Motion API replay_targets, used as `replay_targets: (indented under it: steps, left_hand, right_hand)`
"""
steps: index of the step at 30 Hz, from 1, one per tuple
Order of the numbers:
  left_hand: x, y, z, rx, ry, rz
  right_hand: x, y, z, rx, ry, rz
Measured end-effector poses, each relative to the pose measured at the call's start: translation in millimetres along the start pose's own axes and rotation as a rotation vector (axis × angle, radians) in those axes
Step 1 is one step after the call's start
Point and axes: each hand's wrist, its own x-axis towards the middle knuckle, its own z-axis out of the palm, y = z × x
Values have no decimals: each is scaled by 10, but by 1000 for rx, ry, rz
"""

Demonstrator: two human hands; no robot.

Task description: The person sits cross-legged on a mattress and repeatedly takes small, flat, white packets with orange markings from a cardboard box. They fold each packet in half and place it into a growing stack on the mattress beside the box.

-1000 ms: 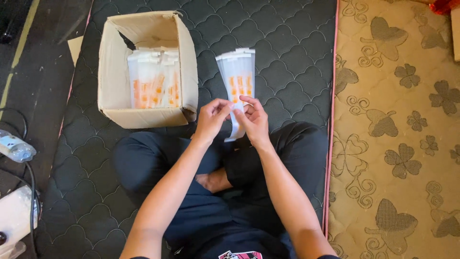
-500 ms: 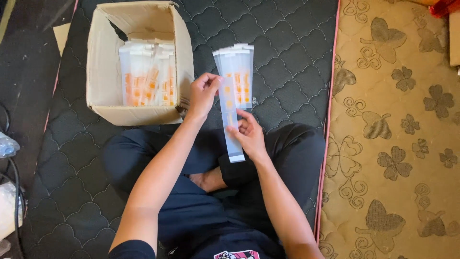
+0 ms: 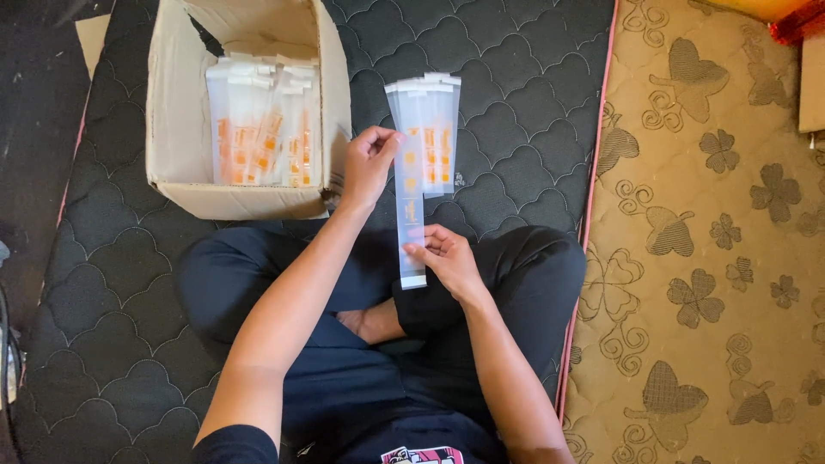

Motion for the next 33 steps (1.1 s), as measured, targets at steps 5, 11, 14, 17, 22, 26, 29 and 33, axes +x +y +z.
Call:
replay_targets:
  steps: [5, 11, 14, 17, 22, 26, 29, 33]
  left_hand:
    - [0, 4, 14, 1, -3, 16]
    - [-6, 28, 12, 4, -2, 24]
    - [-28, 76, 21, -6, 5, 26]
    - [-36, 93, 37, -16, 13, 26]
    - [-19, 75, 34, -21, 16, 37]
    - [-22, 81, 33, -20, 17, 39]
    - [-11, 87, 31, -30, 26, 62]
    - [21, 114, -14, -9, 35, 48]
  right_hand:
    - [-19, -41, 10, 12, -1, 6]
    - [-20, -41, 9, 12, -1, 5]
    - [-18, -32, 8, 10, -2, 1]
    - [-20, -13, -3, 15, 0, 0]
    - [-26, -44, -2, 16, 0, 6]
    - [-30, -61, 4, 25, 4, 17]
    - [-50, -98, 18, 27, 9, 31]
    - [-68, -113, 42, 17, 5, 22]
